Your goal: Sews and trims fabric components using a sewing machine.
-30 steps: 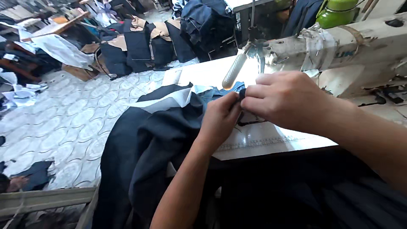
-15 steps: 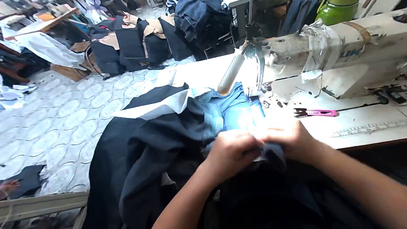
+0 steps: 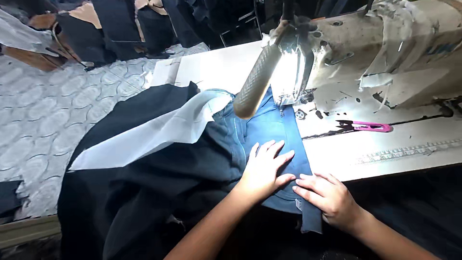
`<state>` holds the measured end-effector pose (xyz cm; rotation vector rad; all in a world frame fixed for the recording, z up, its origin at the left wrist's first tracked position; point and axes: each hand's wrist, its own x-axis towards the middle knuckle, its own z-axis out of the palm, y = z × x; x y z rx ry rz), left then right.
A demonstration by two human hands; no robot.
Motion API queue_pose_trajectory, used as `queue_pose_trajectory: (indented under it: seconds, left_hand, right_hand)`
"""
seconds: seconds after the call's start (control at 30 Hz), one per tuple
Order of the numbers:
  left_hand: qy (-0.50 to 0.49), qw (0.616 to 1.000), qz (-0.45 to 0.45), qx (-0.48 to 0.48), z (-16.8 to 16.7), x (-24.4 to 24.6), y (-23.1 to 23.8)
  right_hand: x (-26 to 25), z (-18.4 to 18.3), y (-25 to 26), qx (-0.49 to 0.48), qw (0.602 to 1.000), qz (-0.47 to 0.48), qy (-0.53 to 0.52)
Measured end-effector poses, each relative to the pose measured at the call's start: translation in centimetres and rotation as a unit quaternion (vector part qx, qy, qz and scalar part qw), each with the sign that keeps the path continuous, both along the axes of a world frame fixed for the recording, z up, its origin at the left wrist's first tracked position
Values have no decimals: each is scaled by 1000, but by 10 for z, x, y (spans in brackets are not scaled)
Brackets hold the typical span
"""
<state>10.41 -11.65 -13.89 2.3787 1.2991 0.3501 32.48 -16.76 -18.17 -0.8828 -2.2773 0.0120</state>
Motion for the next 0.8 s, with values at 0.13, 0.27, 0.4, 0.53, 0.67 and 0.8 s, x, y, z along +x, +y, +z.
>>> queue_pose_trajectory:
  seconds: [0.13, 0.27, 0.4, 0.53, 0.67, 0.8]
  left_hand:
    - [9, 999, -9, -35, 2, -4, 14]
    - [-26, 999, -7, -28, -5, -6, 25]
    - [-38, 999, -2, -22, -11, -7, 36]
    - [-59, 998, -3, -36, -13, -8, 52]
    - [-77, 997, -6, -23, -14, -9, 66]
    - [-91, 996, -7, -15, -16, -12, 79]
  right_hand:
    - [-2, 9, 13, 4, 1000, -7, -29]
    - [-4, 17, 22, -1, 999, -9, -44]
    - [-5, 19, 30, -5, 999, -3, -54]
    - [-4, 21, 45, -14, 998, -2, -58]
    - [-5, 25, 60, -31, 998, 0, -55]
    - [-6, 27, 73, -47, 997, 6, -60]
